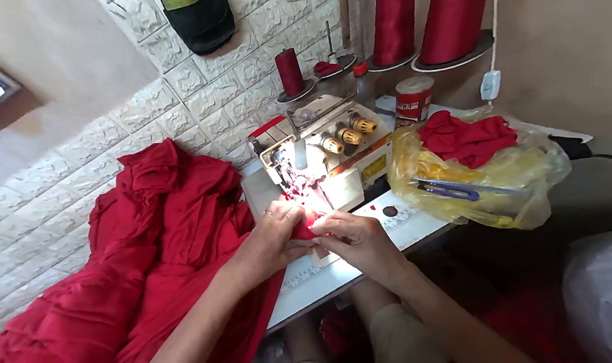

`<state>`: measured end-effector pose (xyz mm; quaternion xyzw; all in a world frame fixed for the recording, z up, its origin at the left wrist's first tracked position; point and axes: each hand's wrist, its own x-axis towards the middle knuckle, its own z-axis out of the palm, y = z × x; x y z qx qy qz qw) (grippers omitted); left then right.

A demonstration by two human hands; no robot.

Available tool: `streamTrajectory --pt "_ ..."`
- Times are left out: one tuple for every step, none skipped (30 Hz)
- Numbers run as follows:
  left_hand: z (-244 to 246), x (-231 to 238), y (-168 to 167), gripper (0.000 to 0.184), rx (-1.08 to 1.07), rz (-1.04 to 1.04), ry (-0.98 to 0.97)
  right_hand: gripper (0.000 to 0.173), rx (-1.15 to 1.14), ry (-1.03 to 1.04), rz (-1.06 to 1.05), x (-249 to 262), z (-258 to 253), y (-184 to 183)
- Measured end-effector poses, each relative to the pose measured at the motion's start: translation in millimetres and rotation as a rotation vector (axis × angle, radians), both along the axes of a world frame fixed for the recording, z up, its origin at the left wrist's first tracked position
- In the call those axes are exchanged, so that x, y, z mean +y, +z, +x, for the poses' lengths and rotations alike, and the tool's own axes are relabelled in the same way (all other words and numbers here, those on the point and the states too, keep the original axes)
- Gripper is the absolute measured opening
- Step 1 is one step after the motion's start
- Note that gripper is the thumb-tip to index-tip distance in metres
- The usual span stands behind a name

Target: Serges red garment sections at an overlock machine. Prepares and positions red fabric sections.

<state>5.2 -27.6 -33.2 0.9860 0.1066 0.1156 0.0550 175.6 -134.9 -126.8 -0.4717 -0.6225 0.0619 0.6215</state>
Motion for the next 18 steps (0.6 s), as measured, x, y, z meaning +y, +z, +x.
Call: streamTrajectory --pt "0 -1 -6 0.038 -0.033 0.057 0.018 0.015 0.008 -0.027 0.014 1 -2 -3" --pt "0 -2 -12 0.034 -0.074 0.113 0.035 0.015 0.019 -0.043 0.027 2 -2 -6" --pt "-1 -4 -16 0.03 -0.114 0.157 0.058 0.015 0.028 -0.061 0.04 4 -3 -8" --pt "-1 -8 -20 0.026 -0.149 0.195 0.086 0.015 0.027 -0.083 0.052 5 -4 -10" --pt "-1 -11 -22 0.023 -0.176 0.229 0.118 0.016 0.018 -0.108 0.061 7 -5 -10" --pt "-1 -15 -24 0.022 -0.192 0.251 0.15 0.017 0.003 -0.135 0.064 8 -5 -10" --pt "-1 -17 -25 0.022 -0.204 0.259 0.176 0.017 -0.016 -0.166 0.061 10 -6 -10" --pt "-1 -20 -25 0.023 -0.211 0.25 0.202 0.018 -0.036 -0.194 0.05 12 -6 -9" --pt "0 -21 -26 0.024 -0.224 0.229 0.226 0.019 -0.052 -0.215 0.037 14 -6 -9" --pt "1 -22 -27 0.024 -0.245 0.211 0.25 0.019 -0.062 -0.228 0.028 16 -6 -8" --pt "2 -23 -29 0.024 -0.268 0.198 0.275 0.019 -0.075 -0.235 0.021 18 -6 -7" --pt "4 -23 -30 0.024 -0.289 0.193 0.3 0.02 -0.087 -0.238 0.01 19 -7 -6" --pt "5 -24 -31 0.023 -0.304 0.197 0.324 0.02 -0.099 -0.239 -0.005 20 -7 -5" --pt "7 -24 -31 0.023 -0.313 0.205 0.347 0.021 -0.111 -0.241 -0.021 21 -6 -4" --pt "9 -22 -32 0.024 -0.321 0.216 0.364 0.021 -0.122 -0.246 -0.029 21 -6 -3" --pt "10 -20 -32 0.024 -0.329 0.222 0.381 0.022 -0.124 -0.25 -0.033 21 -6 -3" --pt "11 -17 -32 0.024 -0.328 0.215 0.396 0.022 -0.121 -0.255 -0.033 20 -6 -3" --pt "11 -14 -31 0.024 -0.323 0.205 0.41 0.022 -0.11 -0.264 -0.023 19 -7 -4"
